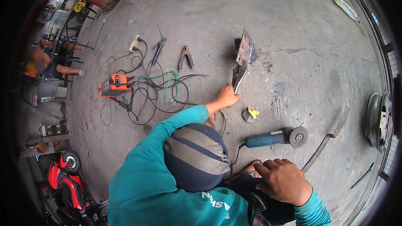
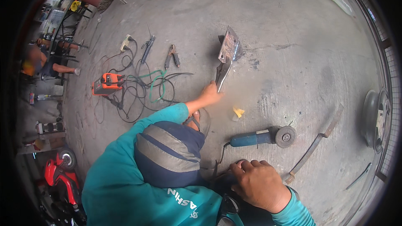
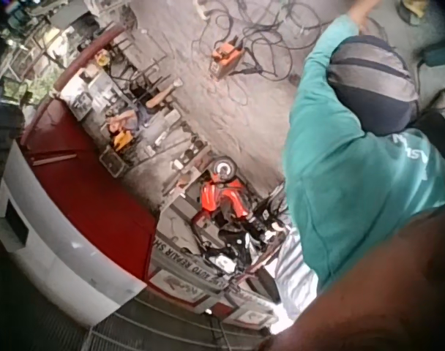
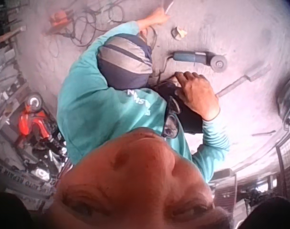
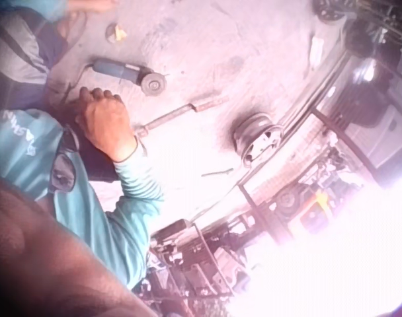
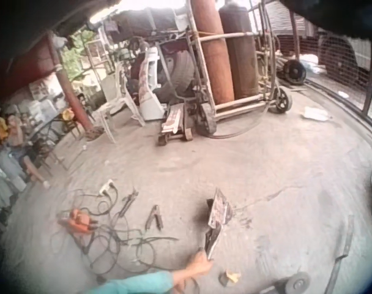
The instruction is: The person grinds a metal part with an angle grinder, then uses a hammer to adjust it. They then weld the metal part using a welding torch, producing bright sparks.
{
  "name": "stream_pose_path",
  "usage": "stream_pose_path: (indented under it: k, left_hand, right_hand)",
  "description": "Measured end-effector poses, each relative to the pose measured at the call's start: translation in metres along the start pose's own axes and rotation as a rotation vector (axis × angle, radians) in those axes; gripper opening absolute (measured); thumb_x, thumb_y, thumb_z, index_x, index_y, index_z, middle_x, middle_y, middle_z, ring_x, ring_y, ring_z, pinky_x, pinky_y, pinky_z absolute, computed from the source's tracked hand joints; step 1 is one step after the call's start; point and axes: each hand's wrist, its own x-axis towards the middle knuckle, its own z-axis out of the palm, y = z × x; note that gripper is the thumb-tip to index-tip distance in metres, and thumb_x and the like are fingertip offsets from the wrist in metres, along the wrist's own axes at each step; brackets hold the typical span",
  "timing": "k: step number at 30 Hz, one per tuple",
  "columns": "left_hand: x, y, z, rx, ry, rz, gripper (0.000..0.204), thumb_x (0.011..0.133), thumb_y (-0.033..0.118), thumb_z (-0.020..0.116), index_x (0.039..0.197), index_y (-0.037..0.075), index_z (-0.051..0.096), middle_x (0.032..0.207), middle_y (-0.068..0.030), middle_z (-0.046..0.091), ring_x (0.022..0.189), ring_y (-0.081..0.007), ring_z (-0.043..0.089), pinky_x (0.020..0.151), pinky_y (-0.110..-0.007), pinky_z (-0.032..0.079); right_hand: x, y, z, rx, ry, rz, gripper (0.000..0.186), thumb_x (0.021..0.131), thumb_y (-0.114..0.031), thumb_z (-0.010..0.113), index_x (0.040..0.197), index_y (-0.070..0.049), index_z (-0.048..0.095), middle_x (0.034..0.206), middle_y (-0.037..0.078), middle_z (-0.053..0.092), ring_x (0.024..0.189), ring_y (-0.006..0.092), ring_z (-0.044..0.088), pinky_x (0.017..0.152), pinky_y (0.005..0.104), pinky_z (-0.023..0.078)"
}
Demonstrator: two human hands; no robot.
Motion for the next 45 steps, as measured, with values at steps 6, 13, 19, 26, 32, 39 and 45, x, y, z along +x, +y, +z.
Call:
stream_pose_path:
  k: [6, 13, 19, 26, 32, 39, 45]
  left_hand:
    - [-0.004, 0.016, -0.035, 0.422, -0.114, 0.098, 0.057, 0.090, 0.050, 0.070, 0.110, -0.003, 0.075, 0.116, -0.0238, 0.072, 0.113, -0.0389, 0.068, 0.097, -0.046, 0.054]
    - [-0.037, 0.013, -0.046, 0.500, -0.244, 0.155, 0.055, 0.091, 0.050, 0.071, 0.102, -0.003, 0.077, 0.106, -0.0236, 0.074, 0.104, -0.0404, 0.071, 0.091, -0.049, 0.056]
    - [-0.078, -0.059, -0.008, 0.135, -0.395, 0.421, 0.052, 0.086, 0.048, 0.076, 0.096, -0.003, 0.076, 0.091, -0.0277, 0.073, 0.093, -0.0438, 0.072, 0.084, -0.051, 0.055]
    - [-0.070, -0.085, -0.067, 0.219, -0.066, 0.153, 0.031, 0.094, 0.030, 0.071, 0.110, 0.004, 0.071, 0.094, -0.0123, 0.075, 0.082, -0.0299, 0.070, 0.076, -0.043, 0.055]
    - [-0.081, -0.116, -0.162, -0.764, 0.409, -0.001, 0.022, 0.094, 0.019, 0.074, 0.103, 0.000, 0.069, 0.082, -0.0054, 0.070, 0.070, -0.0102, 0.062, 0.065, -0.030, 0.053]
    - [-0.047, -0.196, -0.199, -0.544, 0.750, 0.132, 0.019, 0.090, 0.018, 0.076, 0.098, 0.001, 0.071, 0.085, -0.0085, 0.074, 0.076, -0.0160, 0.067, 0.071, -0.033, 0.054]
    - [0.064, -0.304, -0.300, -0.058, 0.766, -0.290, 0.025, 0.093, 0.025, 0.070, 0.107, 0.005, 0.076, 0.106, -0.0213, 0.075, 0.102, -0.0404, 0.071, 0.088, -0.048, 0.055]
  right_hand:
    - [-0.012, -0.006, -0.001, -0.009, 0.052, -0.031, 0.057, 0.084, -0.034, 0.077, 0.129, -0.003, 0.061, 0.106, 0.014, 0.069, 0.097, 0.0330, 0.069, 0.087, 0.0422, 0.053]
    - [-0.009, -0.017, -0.010, -0.038, 0.061, -0.097, 0.055, 0.084, -0.033, 0.076, 0.128, -0.002, 0.061, 0.106, 0.015, 0.068, 0.095, 0.0327, 0.068, 0.087, 0.0419, 0.053]
    - [0.009, -0.030, -0.013, -0.057, 0.067, -0.293, 0.054, 0.084, -0.032, 0.077, 0.127, -0.003, 0.063, 0.104, 0.015, 0.067, 0.095, 0.0329, 0.068, 0.087, 0.0428, 0.052]
    - [0.048, -0.031, -0.021, -0.165, 0.026, -0.197, 0.052, 0.083, -0.033, 0.077, 0.124, -0.004, 0.065, 0.093, 0.013, 0.067, 0.094, 0.0308, 0.068, 0.082, 0.0415, 0.052]
    - [0.076, -0.049, -0.022, -0.118, -0.008, -0.273, 0.054, 0.082, -0.033, 0.080, 0.125, -0.004, 0.065, 0.096, 0.014, 0.068, 0.092, 0.0329, 0.068, 0.080, 0.0425, 0.054]
    - [0.115, -0.054, -0.025, -0.161, -0.069, 0.015, 0.056, 0.080, -0.035, 0.082, 0.126, -0.008, 0.067, 0.098, 0.014, 0.070, 0.095, 0.0343, 0.070, 0.081, 0.0436, 0.055]
    - [0.150, -0.060, -0.035, -0.073, -0.009, 0.173, 0.056, 0.080, -0.031, 0.083, 0.127, -0.007, 0.066, 0.098, 0.015, 0.070, 0.095, 0.0353, 0.070, 0.079, 0.0447, 0.055]
